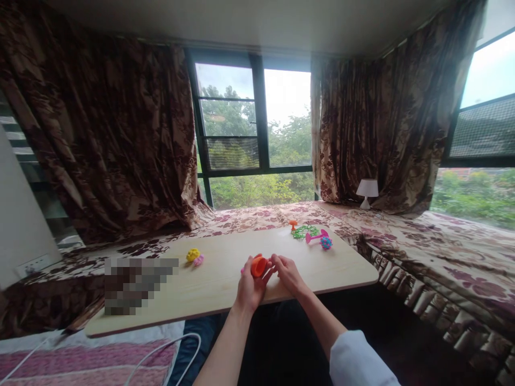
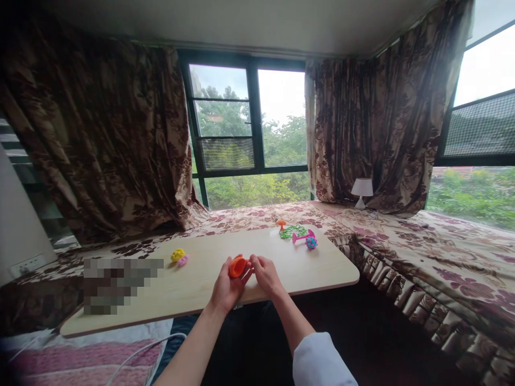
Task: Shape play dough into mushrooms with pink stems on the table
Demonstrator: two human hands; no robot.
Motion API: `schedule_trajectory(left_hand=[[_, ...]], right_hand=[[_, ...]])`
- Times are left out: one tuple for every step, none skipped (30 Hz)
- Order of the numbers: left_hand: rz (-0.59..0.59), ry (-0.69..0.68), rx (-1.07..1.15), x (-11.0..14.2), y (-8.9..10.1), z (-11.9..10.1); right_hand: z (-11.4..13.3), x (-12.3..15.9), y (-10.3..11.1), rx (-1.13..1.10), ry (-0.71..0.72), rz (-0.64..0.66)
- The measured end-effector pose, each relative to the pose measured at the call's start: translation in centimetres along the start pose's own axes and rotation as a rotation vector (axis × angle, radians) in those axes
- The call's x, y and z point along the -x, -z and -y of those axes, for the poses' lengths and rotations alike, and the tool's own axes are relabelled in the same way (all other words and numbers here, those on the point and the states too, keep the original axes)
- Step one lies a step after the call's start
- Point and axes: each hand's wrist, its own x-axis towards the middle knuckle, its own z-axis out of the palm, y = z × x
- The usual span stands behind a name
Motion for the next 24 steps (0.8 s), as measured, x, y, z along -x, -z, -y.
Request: schedule_trajectory(left_hand=[[-0.002,-0.014,-0.007,0.0,-0.2,0.2],[-0.004,-0.025,-0.018,0.1,-0.3,0.3],[-0.008,-0.033,-0.032,0.1,-0.3,0.3],[-0.017,-0.038,-0.048,0.0,-0.1,0.2],[-0.032,-0.042,-0.065,-0.1,0.1,-0.1],[-0.055,-0.046,-0.082,-0.2,0.6,-0.7],[-0.085,-0.055,-0.098,-0.3,1.1,-1.5],[-0.119,-0.066,-0.111,-0.5,1.8,-2.5],[-0.154,-0.079,-0.122,-0.7,2.5,-3.6],[-0.184,-0.089,-0.13,-0.8,3.3,-4.8],[-0.205,-0.092,-0.137,-0.9,4.0,-5.9],[-0.222,-0.096,-0.142,-1.0,4.7,-6.9],[-0.236,-0.098,-0.148,-1.0,5.2,-7.8],[-0.247,-0.1,-0.154,-1.0,5.6,-8.4],[-0.255,-0.104,-0.161,-1.0,5.9,-8.8],[-0.261,-0.108,-0.17,-1.0,6.1,-9.0],[-0.265,-0.112,-0.181,-1.0,6.2,-9.1],[-0.267,-0.116,-0.192,-1.0,6.2,-9.1],[-0.269,-0.118,-0.205,-1.0,6.2,-9.0],[-0.271,-0.118,-0.219,-1.0,6.2,-8.9],[-0.273,-0.114,-0.234,-1.0,6.2,-8.9],[-0.277,-0.107,-0.251,-1.0,6.2,-8.9],[-0.282,-0.1,-0.267,-1.0,6.2,-8.9],[-0.285,-0.095,-0.283,-1.0,6.2,-9.0]], right_hand=[[-0.1,0.0,-0.1,0.005,0.0,-0.002],[-0.2,-0.1,-0.1,0.012,0.001,-0.004],[-0.3,-0.1,-0.2,0.02,0.001,-0.007],[-0.5,-0.2,-0.2,0.03,0.001,-0.009],[-0.7,-0.2,-0.3,0.041,0.0,-0.013],[-0.9,-0.3,-0.3,0.053,-0.002,-0.017],[-1.2,-0.3,-0.3,0.068,-0.006,-0.021],[-1.5,-0.3,-0.4,0.085,-0.01,-0.025],[-1.8,-0.4,-0.4,0.104,-0.014,-0.026],[-2.1,-0.4,-0.5,0.127,-0.016,-0.023],[-2.3,-0.4,-0.6,0.154,-0.015,-0.015],[-2.4,-0.5,-0.7,0.184,-0.01,-0.002],[-2.4,-0.7,-0.9,0.219,0.0,0.014],[-2.3,-0.9,-1.1,0.257,0.014,0.031],[-2.2,-1.2,-1.4,0.296,0.033,0.051],[-1.9,-1.6,-1.8,0.336,0.055,0.074],[-1.6,-2.0,-2.3,0.372,0.081,0.1],[-1.3,-2.5,-2.8,0.405,0.107,0.13],[-1.0,-3.0,-3.4,0.434,0.131,0.164],[-0.7,-3.5,-4.0,0.459,0.15,0.198],[-0.5,-4.0,-4.5,0.48,0.161,0.23],[-0.3,-4.5,-5.0,0.499,0.162,0.255],[-0.2,-4.8,-5.3,0.514,0.157,0.273],[-0.1,-5.0,-5.5,0.526,0.146,0.282]])
